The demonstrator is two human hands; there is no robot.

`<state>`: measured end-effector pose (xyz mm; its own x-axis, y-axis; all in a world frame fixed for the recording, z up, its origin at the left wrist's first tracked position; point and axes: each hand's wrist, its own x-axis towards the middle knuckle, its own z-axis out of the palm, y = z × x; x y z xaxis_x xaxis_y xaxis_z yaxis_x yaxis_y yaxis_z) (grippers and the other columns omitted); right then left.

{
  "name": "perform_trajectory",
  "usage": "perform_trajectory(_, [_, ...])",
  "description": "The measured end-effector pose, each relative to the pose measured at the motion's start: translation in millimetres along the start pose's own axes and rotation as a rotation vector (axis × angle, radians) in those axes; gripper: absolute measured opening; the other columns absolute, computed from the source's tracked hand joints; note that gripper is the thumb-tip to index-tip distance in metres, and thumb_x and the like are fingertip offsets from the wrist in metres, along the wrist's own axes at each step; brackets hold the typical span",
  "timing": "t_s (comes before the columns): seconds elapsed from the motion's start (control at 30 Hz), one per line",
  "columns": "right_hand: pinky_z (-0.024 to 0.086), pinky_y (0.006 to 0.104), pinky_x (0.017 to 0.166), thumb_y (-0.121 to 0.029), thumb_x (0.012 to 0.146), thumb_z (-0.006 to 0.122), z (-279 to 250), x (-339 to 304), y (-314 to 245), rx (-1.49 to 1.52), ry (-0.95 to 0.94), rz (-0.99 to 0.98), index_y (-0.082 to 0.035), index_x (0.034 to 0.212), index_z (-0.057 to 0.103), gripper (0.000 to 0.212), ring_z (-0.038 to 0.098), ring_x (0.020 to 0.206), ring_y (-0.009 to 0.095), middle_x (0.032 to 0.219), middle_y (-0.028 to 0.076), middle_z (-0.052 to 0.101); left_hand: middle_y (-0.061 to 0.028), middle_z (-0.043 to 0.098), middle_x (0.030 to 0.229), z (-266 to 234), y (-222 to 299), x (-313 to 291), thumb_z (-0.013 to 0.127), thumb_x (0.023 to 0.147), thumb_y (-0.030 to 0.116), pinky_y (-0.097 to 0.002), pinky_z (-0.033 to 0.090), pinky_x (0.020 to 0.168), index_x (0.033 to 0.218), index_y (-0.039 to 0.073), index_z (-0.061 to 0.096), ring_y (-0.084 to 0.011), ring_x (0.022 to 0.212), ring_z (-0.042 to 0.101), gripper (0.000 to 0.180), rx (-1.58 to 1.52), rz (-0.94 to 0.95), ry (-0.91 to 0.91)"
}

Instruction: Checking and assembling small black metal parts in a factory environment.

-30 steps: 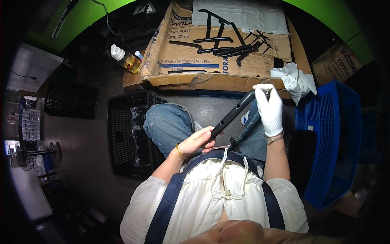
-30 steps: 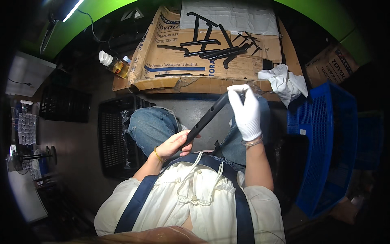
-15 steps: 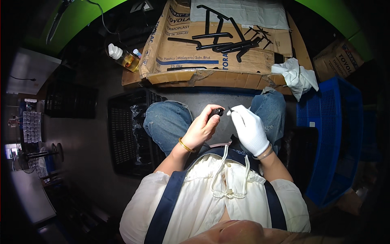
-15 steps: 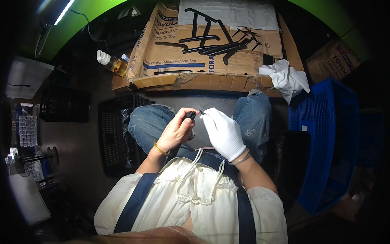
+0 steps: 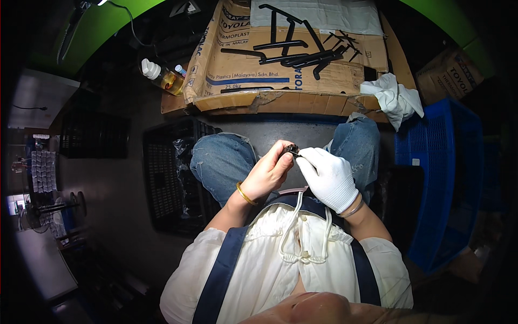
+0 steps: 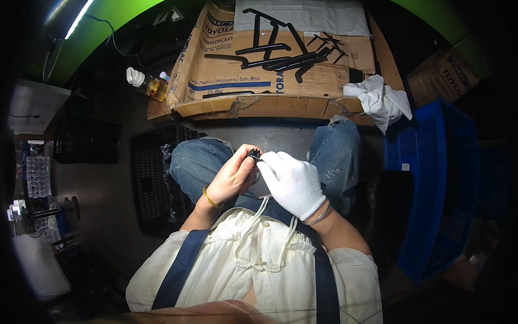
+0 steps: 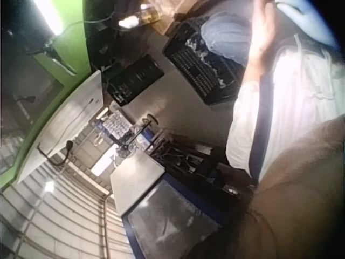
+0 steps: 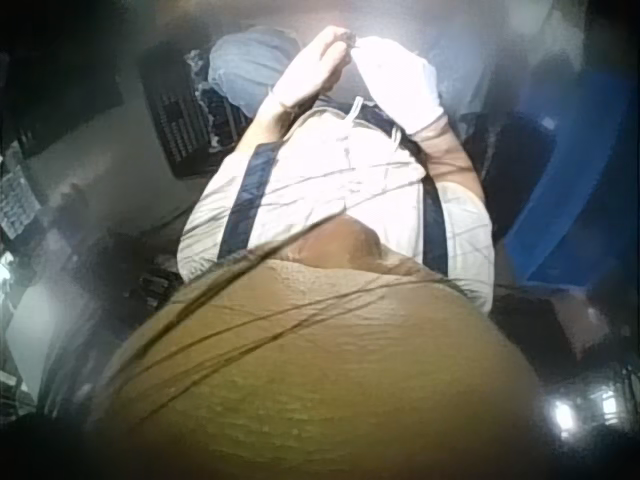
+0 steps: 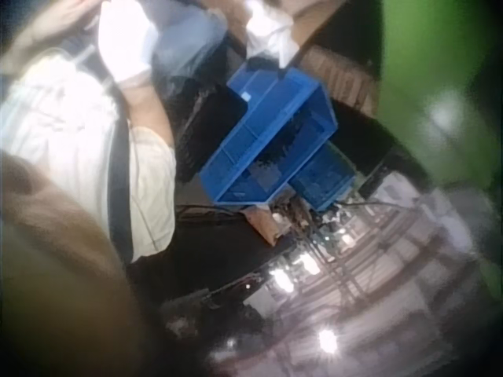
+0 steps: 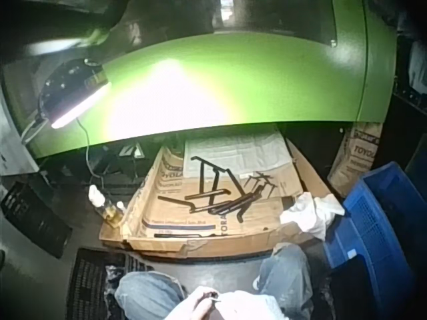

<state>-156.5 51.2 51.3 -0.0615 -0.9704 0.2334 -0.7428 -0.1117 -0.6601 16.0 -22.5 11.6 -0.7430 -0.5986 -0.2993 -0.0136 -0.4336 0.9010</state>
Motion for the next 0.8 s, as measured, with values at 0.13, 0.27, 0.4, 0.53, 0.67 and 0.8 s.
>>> perform_trajectory(0.13, [0.053,0.0379,0.054,-0.021,0.092,0.058,-4,-1,0,-0.043,-0.046,0.001,-0.012,0.094,0.062,0.009,0.065,0.063,0.029,0.076,0.008,0.063,0.0061,0.043,0.071,-1,-7,1,0.046,0.104,0.032,-0.0186,0.029,0.048,0.118,0.008,0.048,-0.0015,0.055,0.035,0.028,0.087,0.020,0.007])
perform_trajectory(0.27, [0.053,0.0379,0.053,-0.021,0.094,0.055,-5,-1,4,-0.150,-0.108,-0.015,-0.013,0.089,0.060,0.011,0.065,0.062,0.029,0.072,0.008,0.062,0.0050,0.042,0.071,-5,-20,2,0.043,0.105,0.032,-0.0184,0.028,0.049,0.119,0.008,0.048,-0.0021,0.056,0.036,0.028,0.171,0.065,0.005])
perform_trajectory(0.4, [0.051,0.0435,0.056,-0.022,0.096,0.056,-15,8,36,-0.113,0.105,0.204,-0.007,0.087,0.060,0.018,0.065,0.065,0.035,0.073,0.014,0.064,0.0044,0.042,0.073,-2,-4,-8,0.043,0.105,0.033,-0.0185,0.029,0.048,0.118,0.009,0.048,-0.0023,0.055,0.035,0.029,0.176,0.098,-0.120])
perform_trajectory(0.53, [0.052,0.0408,0.062,-0.017,0.094,0.062,-5,11,26,0.232,0.112,0.161,-0.004,0.099,0.063,0.015,0.067,0.076,0.038,0.081,0.019,0.067,0.0034,0.044,0.074,-10,-3,-6,0.040,0.105,0.039,-0.0185,0.029,0.045,0.120,0.010,0.048,-0.0029,0.051,0.033,0.034,0.032,0.014,-0.052])
perform_trajectory(0.67, [0.055,0.0334,0.075,-0.018,0.087,0.071,6,11,4,0.419,0.038,0.153,-0.002,0.113,0.062,0.031,0.071,0.088,0.028,0.099,0.017,0.069,0.0030,0.045,0.075,-5,5,-2,0.037,0.106,0.039,-0.0193,0.031,0.045,0.121,0.009,0.047,-0.0033,0.051,0.036,0.035,0.009,-0.006,-0.038])
perform_trajectory(0.8, [0.052,0.0280,0.081,-0.012,0.090,0.067,29,22,3,0.747,0.041,0.187,-0.003,0.117,0.062,0.028,0.067,0.092,0.015,0.102,0.010,0.069,0.0015,0.049,0.083,-10,2,9,0.035,0.107,0.033,-0.0181,0.037,0.055,0.123,0.005,0.045,-0.0038,0.062,0.043,0.034,0.320,0.237,0.096])
